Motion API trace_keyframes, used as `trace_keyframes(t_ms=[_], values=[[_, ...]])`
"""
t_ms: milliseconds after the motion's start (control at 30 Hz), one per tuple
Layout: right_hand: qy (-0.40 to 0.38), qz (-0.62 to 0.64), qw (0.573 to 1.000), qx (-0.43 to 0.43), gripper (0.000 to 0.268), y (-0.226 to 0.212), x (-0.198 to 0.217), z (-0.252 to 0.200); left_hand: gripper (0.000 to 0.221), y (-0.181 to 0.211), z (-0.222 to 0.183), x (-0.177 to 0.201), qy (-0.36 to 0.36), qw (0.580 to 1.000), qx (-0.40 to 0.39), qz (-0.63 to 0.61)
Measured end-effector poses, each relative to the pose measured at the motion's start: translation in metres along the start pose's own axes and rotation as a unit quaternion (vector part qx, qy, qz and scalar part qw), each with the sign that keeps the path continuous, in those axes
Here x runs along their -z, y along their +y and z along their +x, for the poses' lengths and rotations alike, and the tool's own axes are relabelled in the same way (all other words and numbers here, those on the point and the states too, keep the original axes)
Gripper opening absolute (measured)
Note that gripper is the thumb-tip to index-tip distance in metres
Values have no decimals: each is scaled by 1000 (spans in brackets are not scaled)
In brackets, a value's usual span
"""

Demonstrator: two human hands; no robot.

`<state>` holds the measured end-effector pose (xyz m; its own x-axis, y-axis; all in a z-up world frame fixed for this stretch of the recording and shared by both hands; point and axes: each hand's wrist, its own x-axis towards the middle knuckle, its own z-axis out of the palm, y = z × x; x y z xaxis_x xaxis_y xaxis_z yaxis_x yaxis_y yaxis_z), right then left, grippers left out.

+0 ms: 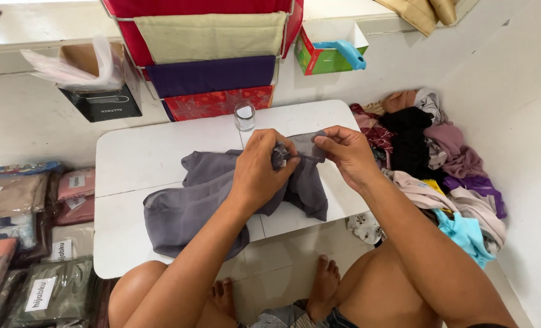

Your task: Lint-rolling, folding, and packing fabric hijabs into plastic sleeves at a packing station.

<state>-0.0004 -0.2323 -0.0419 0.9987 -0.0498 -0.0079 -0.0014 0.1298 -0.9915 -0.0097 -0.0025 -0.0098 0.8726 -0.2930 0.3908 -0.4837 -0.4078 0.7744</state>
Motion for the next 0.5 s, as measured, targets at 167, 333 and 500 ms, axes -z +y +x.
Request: trace_keyframes(t_ms=[167,333,500], values=[[32,25,999,9,8,-6,-10,-3,25,5,1,4,13,1000,-18,-9],[35,28,998,-45,8,-3,-12,-3,33,2,-1,-1,39,992,-66,-99],[58,-3,997,-55,11,4,-8,1,31,0,-3,2,33,990,-62,-126]])
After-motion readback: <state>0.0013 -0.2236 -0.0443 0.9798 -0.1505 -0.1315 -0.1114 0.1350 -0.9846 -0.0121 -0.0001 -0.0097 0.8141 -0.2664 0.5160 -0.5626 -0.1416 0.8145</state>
